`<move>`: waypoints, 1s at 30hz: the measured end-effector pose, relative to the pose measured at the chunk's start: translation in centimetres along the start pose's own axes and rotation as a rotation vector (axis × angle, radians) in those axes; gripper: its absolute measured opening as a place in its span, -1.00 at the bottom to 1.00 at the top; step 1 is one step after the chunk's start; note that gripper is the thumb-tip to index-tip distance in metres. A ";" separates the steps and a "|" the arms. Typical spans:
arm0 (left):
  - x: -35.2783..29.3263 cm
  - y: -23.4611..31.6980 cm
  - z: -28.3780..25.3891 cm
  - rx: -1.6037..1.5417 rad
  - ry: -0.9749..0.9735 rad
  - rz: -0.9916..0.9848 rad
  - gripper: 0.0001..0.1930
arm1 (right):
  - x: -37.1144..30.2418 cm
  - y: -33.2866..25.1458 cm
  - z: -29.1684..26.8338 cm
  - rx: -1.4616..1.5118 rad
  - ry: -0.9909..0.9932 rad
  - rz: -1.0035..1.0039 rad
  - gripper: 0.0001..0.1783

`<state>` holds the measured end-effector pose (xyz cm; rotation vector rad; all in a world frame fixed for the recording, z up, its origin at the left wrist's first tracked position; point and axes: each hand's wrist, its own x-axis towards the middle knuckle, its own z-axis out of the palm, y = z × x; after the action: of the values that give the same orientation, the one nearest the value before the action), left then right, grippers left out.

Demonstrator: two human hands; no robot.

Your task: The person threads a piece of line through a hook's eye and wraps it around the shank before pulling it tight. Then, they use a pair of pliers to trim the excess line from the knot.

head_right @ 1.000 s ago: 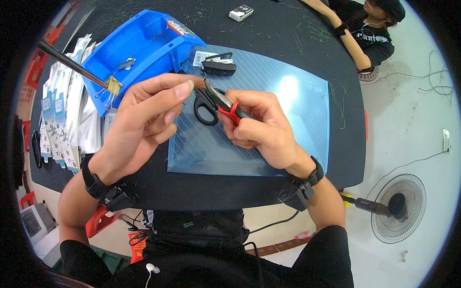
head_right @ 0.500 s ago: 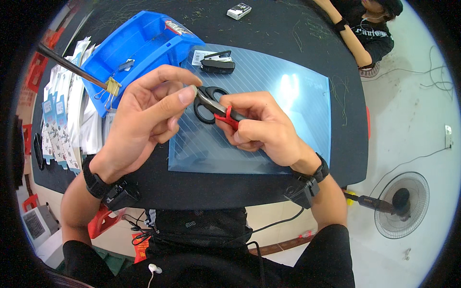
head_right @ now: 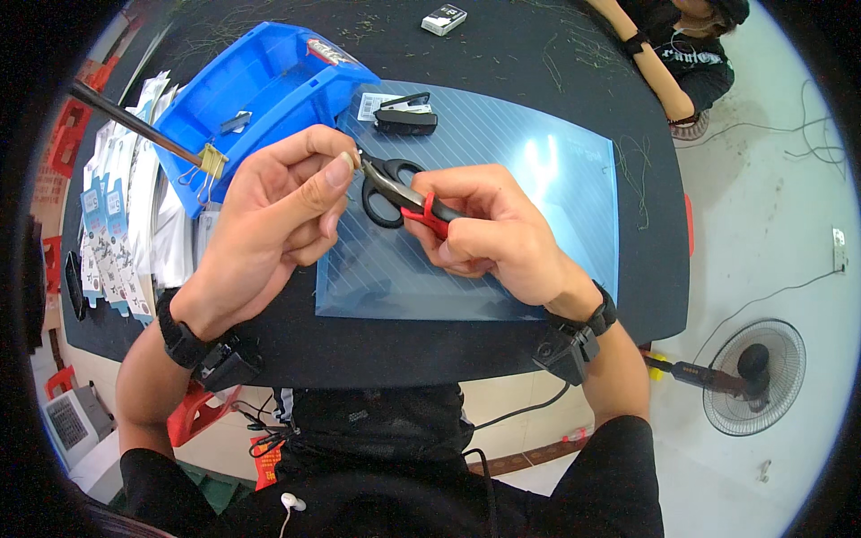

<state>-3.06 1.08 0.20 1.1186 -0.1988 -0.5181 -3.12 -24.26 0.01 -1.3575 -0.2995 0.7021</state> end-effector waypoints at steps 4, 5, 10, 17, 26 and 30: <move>0.1 0.0 -0.1 -0.015 -0.019 -0.017 -0.78 | -0.1 -0.1 -0.1 -0.042 0.006 -0.011 -0.82; 0.0 0.0 -0.1 -0.010 -0.019 -0.016 -0.78 | -0.1 -0.1 -0.2 -0.056 -0.001 -0.009 -0.82; 0.0 0.0 -0.1 -0.018 -0.028 -0.020 -0.79 | 0.2 0.0 -0.2 -0.169 0.022 -0.064 -0.83; 0.1 0.0 -0.5 -0.043 -0.042 0.000 -0.79 | 0.5 -1.1 -1.0 -0.570 0.466 -0.264 -0.81; 0.2 0.0 -0.8 -0.113 -0.046 0.000 -0.77 | 0.9 0.2 -2.9 -1.345 0.785 -0.254 -0.71; 0.3 0.1 -0.8 -0.115 -0.060 0.014 -0.78 | 1.1 0.2 -2.3 -1.555 0.749 -0.208 -0.71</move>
<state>-2.49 1.63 -0.10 0.9894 -0.2268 -0.5443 -1.00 -25.39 -0.92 -2.8533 -0.3665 -0.4526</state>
